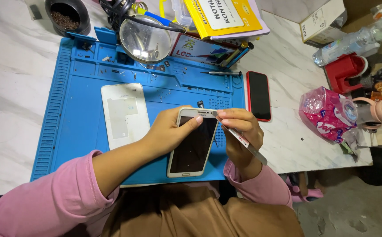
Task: Disassembling a smartphone to access internal components using a prying tool
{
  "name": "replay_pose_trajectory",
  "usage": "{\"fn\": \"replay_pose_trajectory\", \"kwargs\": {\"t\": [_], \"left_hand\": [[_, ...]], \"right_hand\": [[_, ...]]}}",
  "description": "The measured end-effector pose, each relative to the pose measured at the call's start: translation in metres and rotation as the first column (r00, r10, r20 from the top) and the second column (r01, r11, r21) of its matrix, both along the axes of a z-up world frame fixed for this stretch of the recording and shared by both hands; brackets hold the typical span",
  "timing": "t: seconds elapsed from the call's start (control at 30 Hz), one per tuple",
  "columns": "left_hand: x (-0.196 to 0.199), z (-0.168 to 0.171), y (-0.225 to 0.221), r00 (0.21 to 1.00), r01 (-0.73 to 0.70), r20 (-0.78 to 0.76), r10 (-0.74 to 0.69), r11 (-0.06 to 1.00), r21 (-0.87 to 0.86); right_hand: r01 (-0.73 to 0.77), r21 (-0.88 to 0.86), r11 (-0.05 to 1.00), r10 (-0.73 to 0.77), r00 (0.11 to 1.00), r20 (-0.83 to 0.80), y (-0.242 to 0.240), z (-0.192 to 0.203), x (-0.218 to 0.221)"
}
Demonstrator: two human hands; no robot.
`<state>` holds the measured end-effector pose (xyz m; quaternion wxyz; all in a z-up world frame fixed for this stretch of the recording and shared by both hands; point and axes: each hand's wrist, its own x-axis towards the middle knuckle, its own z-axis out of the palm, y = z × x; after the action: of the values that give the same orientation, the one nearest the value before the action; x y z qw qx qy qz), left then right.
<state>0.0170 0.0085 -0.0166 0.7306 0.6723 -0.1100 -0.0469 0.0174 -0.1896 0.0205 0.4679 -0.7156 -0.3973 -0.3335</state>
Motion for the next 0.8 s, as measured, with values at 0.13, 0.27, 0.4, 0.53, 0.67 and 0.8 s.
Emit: {"fn": "replay_pose_trajectory", "kwargs": {"t": [0.13, 0.27, 0.4, 0.53, 0.67, 0.8], "left_hand": [[0.002, -0.003, 0.002, 1.0, 0.003, 0.01, -0.002, 1.0, -0.021], [0.002, -0.006, 0.003, 1.0, 0.013, 0.019, -0.013, 1.0, -0.015], [0.003, 0.0, 0.004, 0.999, 0.028, -0.021, -0.029, 0.999, -0.014], [0.004, -0.003, 0.003, 0.998, 0.036, -0.045, -0.037, 0.999, -0.005], [0.008, -0.003, 0.004, 1.0, 0.026, -0.004, -0.026, 0.993, 0.112], [0.019, -0.007, 0.011, 0.999, -0.017, 0.037, 0.007, 0.964, 0.264]], "right_hand": [[-0.036, 0.014, 0.999, 0.036, 0.999, -0.035, 0.002, 0.002, -0.002], [-0.016, 0.004, 1.0, 0.016, 0.999, -0.027, -0.001, 0.001, -0.001], [-0.01, -0.009, 1.0, 0.01, 1.0, -0.013, -0.004, -0.002, 0.002], [-0.031, 0.012, 0.999, 0.032, 0.997, -0.076, -0.002, -0.002, 0.007], [-0.056, 0.027, 0.998, 0.061, 0.974, -0.218, -0.005, -0.013, 0.016], [-0.035, 0.051, 0.998, 0.048, 0.962, -0.27, -0.009, -0.028, 0.029]]}}
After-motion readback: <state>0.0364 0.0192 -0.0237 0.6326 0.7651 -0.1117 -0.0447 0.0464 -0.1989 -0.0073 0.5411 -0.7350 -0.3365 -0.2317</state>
